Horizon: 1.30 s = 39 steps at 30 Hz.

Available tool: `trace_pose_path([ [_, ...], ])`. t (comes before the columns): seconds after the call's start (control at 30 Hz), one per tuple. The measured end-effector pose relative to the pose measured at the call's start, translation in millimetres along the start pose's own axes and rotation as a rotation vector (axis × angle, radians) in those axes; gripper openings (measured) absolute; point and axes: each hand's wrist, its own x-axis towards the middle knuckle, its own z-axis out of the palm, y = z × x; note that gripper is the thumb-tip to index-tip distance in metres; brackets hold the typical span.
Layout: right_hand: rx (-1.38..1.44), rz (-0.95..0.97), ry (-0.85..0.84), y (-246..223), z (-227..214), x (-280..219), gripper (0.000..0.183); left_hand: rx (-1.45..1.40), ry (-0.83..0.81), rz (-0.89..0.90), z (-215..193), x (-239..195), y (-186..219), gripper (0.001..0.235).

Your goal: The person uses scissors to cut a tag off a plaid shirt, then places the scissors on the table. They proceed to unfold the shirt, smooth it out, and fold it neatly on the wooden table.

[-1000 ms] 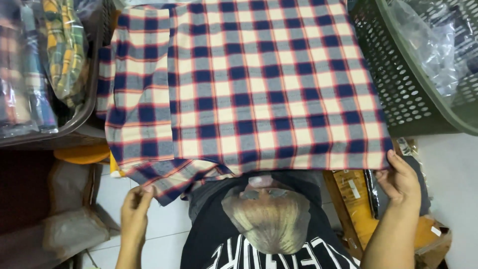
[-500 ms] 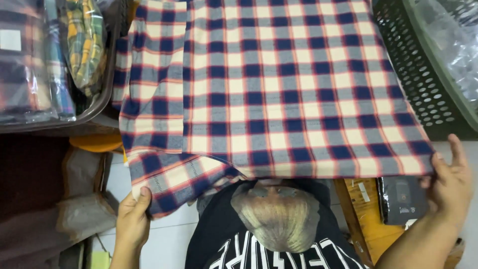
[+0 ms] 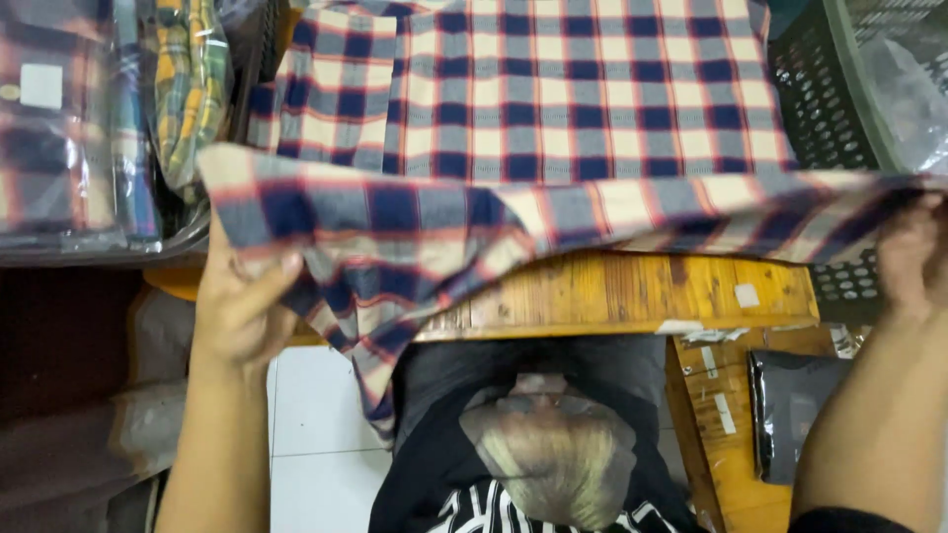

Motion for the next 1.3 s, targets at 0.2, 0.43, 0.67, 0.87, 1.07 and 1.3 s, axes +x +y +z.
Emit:
trace_pose_path([
  [0.2, -1.899, -0.504, 0.076, 137, -44, 125, 0.026, 0.072, 0.241, -0.073, -7, 93, -12, 0.08],
  [0.43, -2.669, -0.845, 0.513, 240, -137, 195, 0.022, 0.366, 0.372, -0.366, -48, 140, -73, 0.073],
  [0.67, -3.904, 0.04, 0.211, 305, -165, 166, 0.077, 0.983, 0.197, 0.066, -8, 69, -23, 0.059],
  [0.87, -3.992, 0.151, 0.377, 277, -170, 147, 0.064, 1.696, -0.338, 0.08, -5, -23, -50, 0.065],
  [1.07, -4.058, 0.172, 0.393, 275, -172, 149, 0.065, 1.413, -0.625, -0.117, -9, -18, -23, 0.027],
  [1.3, -4.107, 0.18, 0.496, 266, -175, 148, 0.07, 0.797, 0.267, -0.174, -1, 112, 20, 0.025],
])
